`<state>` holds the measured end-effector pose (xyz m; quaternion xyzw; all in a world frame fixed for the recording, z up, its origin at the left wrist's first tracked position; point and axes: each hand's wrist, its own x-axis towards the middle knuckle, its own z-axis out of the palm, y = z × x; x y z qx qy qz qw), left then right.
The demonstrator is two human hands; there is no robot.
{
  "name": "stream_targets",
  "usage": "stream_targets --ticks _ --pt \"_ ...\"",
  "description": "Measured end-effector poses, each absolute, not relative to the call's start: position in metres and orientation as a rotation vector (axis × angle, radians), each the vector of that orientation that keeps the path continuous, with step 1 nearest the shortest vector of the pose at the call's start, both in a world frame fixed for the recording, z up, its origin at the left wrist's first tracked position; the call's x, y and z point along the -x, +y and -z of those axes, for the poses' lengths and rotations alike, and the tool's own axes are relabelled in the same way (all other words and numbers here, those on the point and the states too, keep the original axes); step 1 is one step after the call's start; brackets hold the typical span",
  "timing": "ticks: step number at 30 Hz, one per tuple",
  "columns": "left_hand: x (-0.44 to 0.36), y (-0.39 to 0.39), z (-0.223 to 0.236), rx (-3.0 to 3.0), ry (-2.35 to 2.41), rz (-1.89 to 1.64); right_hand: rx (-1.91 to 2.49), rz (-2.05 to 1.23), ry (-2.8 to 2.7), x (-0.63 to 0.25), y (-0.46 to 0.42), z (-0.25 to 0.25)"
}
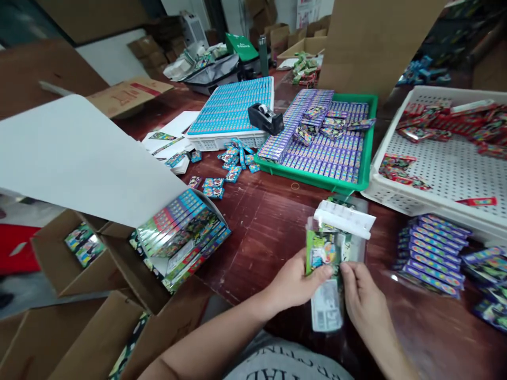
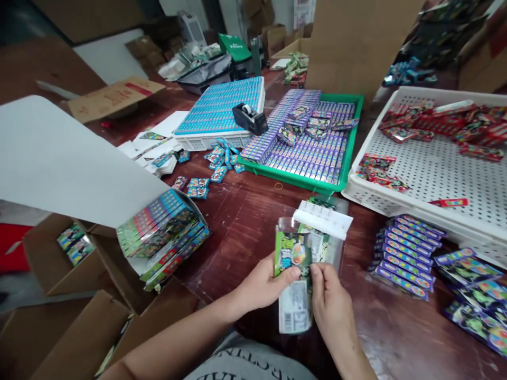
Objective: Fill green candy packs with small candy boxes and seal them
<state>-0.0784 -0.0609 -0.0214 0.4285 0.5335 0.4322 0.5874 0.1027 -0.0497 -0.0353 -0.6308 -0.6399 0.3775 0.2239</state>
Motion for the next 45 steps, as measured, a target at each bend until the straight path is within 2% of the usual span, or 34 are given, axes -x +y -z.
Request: stream_targets --ticks 4,9,15,22,27,33,38,45 --pt "0.078 -0.058 0.024 -0.877 1.146 -0.995 1.788 -0.909 -1.723 -0.107 -0.051 0.039" --pt "0.062 -0.056 0.027 -1.035 1.254 -1.038 1.705 -0.814 -1.827 -0.109 -0.052 0.035" --pt "0.057 -0.053 0.026 -0.937 1.444 -1.044 1.658 -0.864 -1.915 -0.107 -0.045 0.016" --pt "0.074 -0.066 0.020 -0.905 1.198 -0.918 1.625 -0.772 -1.809 -0.097 -0.057 0.027" --pt "0.070 -0.086 0.032 -1.253 1.716 -0.881 1.676 -0.934 -1.719 -0.096 -0.071 0.047" --pt "0.070 -0.083 0.034 -1.266 1.635 -0.973 1.609 -1.234 -1.666 -0.087 -0.069 0.063" --pt "0.065 -0.074 0.025 -1.167 1.658 -0.967 1.680 -1.053 -1.620 -0.082 -0.074 0.069" --pt "0.058 -0.041 0.022 -1.017 1.397 -1.070 1.587 -0.903 -1.474 -0.069 -0.060 0.067"
